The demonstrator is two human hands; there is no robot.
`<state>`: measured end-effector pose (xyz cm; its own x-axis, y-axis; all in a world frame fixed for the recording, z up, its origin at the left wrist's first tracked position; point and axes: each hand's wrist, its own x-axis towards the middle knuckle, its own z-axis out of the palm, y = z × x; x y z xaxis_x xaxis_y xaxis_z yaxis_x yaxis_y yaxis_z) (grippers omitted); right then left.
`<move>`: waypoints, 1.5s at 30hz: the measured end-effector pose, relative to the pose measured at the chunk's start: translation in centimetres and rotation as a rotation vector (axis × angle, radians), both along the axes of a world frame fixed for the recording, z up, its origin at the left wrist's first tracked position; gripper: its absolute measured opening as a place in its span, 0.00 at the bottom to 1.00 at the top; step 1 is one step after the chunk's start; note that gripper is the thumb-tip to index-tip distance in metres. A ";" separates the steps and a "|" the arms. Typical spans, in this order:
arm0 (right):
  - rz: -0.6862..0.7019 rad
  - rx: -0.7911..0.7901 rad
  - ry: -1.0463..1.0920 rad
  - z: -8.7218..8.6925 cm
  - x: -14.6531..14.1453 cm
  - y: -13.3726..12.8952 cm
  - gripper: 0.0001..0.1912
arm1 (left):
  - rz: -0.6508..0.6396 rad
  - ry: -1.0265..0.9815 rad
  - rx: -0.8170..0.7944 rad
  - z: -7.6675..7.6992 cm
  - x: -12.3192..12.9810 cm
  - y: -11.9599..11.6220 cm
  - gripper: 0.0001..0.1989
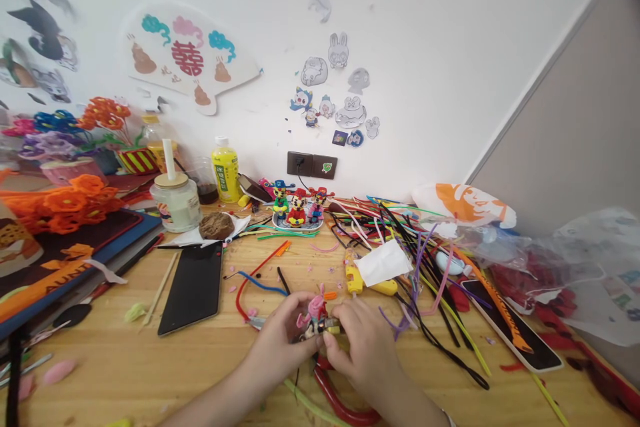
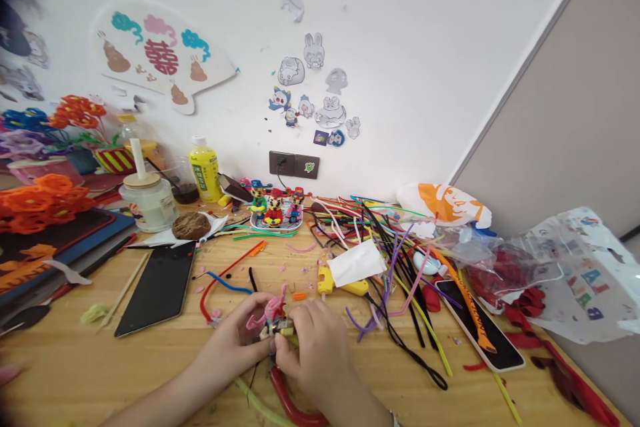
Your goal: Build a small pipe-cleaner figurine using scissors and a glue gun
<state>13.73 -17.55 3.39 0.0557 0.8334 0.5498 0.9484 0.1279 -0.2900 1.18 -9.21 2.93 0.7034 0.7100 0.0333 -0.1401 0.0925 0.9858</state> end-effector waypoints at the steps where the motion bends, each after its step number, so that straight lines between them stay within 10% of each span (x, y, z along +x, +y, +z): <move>1: -0.008 0.001 0.022 0.0 0.1 0.0 0.04 | -0.026 -0.035 -0.051 -0.3 0.0 0.1 0.18; 15: -0.134 0.059 0.363 0.1 0.9 -0.1 0.08 | -0.056 -0.256 -0.376 -0.9 0.0 0.7 0.18; 27: 0.047 -0.091 1.203 -1.1 1.2 1.6 0.13 | -0.157 -0.220 -0.340 -1.0 0.0 0.6 0.19; 45: 0.157 -0.144 1.435 -1.2 0.6 1.3 0.14 | -0.082 -0.117 -0.483 0.9 -0.2 -0.2 0.10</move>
<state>14.35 -16.23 2.15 0.3806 0.9246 0.0129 -0.1848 0.0897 -0.9787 1.02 -9.46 3.78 0.7686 0.6063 -0.2038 -0.2200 0.5497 0.8059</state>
